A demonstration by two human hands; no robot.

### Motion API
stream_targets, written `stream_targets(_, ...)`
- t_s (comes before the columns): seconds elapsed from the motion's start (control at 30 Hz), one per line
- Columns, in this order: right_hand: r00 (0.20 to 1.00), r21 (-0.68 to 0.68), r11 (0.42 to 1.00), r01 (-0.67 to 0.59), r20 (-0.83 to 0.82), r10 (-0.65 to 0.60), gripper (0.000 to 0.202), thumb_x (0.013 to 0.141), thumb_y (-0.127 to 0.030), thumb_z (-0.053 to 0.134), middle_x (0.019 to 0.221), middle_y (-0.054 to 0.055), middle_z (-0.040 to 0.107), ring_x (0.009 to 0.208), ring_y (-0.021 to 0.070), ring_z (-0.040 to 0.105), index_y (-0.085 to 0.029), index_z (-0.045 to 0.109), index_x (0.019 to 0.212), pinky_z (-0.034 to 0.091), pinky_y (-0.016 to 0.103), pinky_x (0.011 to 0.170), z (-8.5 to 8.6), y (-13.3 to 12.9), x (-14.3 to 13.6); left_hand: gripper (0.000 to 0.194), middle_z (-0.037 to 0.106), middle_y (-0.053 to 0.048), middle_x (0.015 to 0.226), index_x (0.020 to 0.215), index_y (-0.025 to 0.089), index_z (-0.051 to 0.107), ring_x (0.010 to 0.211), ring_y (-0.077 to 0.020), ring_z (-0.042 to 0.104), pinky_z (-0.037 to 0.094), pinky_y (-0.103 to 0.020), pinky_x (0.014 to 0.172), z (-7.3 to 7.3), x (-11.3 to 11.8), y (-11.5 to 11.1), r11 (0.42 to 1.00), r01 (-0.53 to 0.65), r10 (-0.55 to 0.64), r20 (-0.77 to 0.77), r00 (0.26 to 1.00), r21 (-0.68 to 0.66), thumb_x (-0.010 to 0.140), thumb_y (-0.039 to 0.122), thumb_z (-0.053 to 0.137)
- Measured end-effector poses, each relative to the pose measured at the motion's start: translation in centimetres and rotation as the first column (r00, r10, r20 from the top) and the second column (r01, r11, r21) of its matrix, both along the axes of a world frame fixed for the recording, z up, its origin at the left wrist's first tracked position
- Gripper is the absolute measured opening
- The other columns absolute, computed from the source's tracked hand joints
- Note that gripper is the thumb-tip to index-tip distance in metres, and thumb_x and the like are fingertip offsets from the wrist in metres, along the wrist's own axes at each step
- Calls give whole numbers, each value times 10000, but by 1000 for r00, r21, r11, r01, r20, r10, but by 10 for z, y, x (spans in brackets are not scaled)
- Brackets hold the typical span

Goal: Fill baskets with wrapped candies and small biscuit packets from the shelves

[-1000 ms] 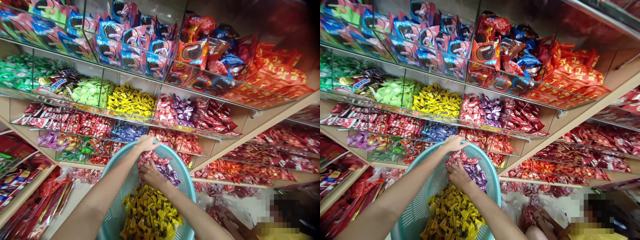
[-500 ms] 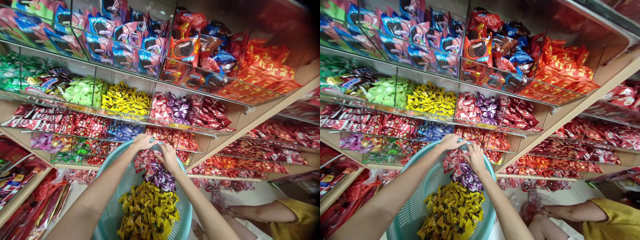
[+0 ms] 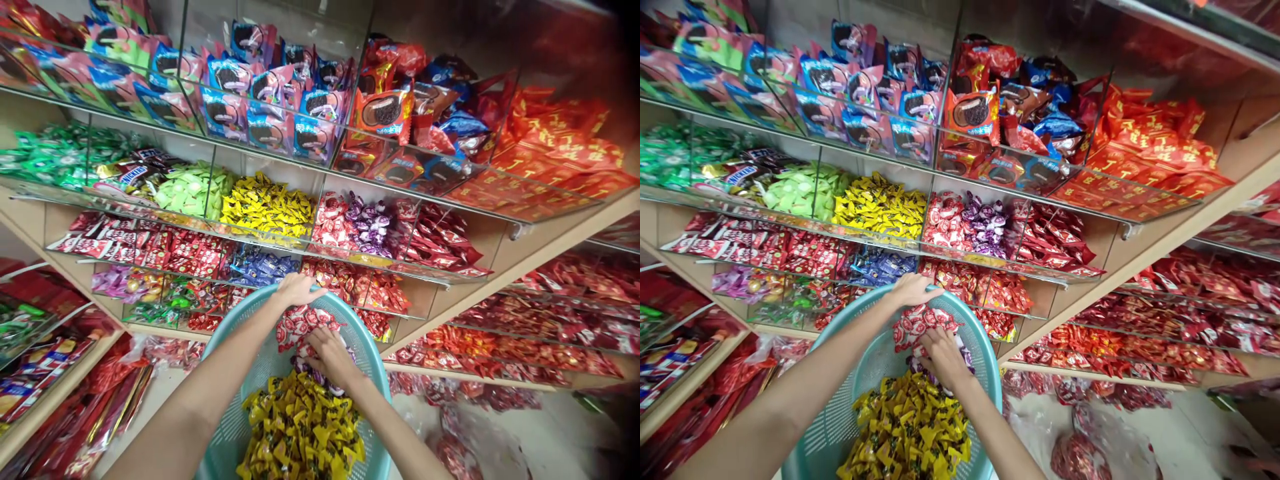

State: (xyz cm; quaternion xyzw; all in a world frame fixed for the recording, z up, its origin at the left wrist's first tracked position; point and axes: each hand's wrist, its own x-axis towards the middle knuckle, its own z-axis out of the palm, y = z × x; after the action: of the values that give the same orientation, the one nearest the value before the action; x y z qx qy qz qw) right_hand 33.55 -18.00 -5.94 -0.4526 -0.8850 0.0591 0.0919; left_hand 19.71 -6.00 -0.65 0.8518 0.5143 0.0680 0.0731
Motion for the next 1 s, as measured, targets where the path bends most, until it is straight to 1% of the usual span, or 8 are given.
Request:
stream_targets(0.23, 997, 29, 997, 71, -42, -69, 220, 765, -230, 600, 1000, 40, 560, 929, 224, 501, -236, 547, 978, 385, 353, 788, -19, 4, -31, 691, 683, -129, 849, 926, 190, 656, 826, -291, 631, 436, -343, 686, -5, -5, 0, 998, 20, -21, 22, 1000, 60, 779, 694, 207)
stream_targets(0.3, 994, 24, 998, 66, -87, -64, 265, 752, -263, 622, 1004, 35, 566, 928, 218, 511, -244, 545, 1005, 399, 336, 775, -9, 6, -29, 678, 683, -126, 854, 922, 191, 654, 828, -286, 630, 435, -346, 697, -7, -6, 2, 998, 25, -27, 26, 999, 65, 783, 687, 213)
stream_targets(0.37, 984, 31, 999, 42, -172, -36, 234, 777, -301, 596, 965, 24, 587, 913, 198, 523, -247, 549, 1000, 403, 313, 778, 22, 11, -18, 664, 680, -127, 866, 916, 192, 653, 840, -280, 625, 432, -348, 718, -9, -6, 3, 998, 23, -25, 31, 999, 59, 786, 680, 222)
stream_targets(0.53, 936, 208, 973, 96, -351, -17, 167, 866, -300, 445, 784, 28, 598, 766, 165, 529, -204, 577, 902, 403, 293, 720, 150, 52, 18, 666, 677, -133, 878, 890, 188, 653, 846, -282, 622, 426, -354, 727, -8, -5, 3, 999, 14, -15, 33, 999, 48, 785, 678, 215)
stream_targets(0.63, 928, 300, 945, 130, -373, -9, 224, 832, -359, 492, 868, 54, 589, 827, 181, 523, -198, 578, 962, 398, 326, 771, 195, 96, 26, 689, 679, -133, 846, 870, 182, 653, 826, -284, 627, 429, -353, 712, -6, -5, 2, 999, 7, -9, 32, 999, 49, 776, 694, 202)
stream_targets(0.8, 965, 112, 992, 63, -260, -32, 400, 686, -510, 612, 850, 49, 594, 832, 183, 514, -161, 635, 879, 394, 308, 749, 199, 151, 19, 680, 676, -139, 872, 913, 184, 651, 850, -287, 618, 423, -363, 731, -6, -7, 2, 999, 5, -7, 33, 999, 42, 769, 696, 228)
stream_targets(0.9, 966, -89, 995, 55, -246, -75, 412, 659, -533, 614, 705, 7, 582, 678, 142, 498, -136, 644, 764, 382, 266, 644, 195, 160, 16, 684, 676, -140, 880, 902, 183, 652, 857, -286, 617, 419, -358, 736, -6, -6, 3, 999, 9, -10, 36, 999, 33, 765, 702, 227)
stream_targets(1.0, 950, -126, 992, -8, -311, -32, 423, 650, -550, 605, 666, -2, 579, 640, 126, 486, -131, 642, 701, 374, 255, 621, 196, 161, 16, 693, 676, -139, 887, 900, 182, 653, 865, -285, 617, 419, -350, 741, -5, -6, 3, 1000, 6, -7, 36, 999, 23, 766, 706, 220)
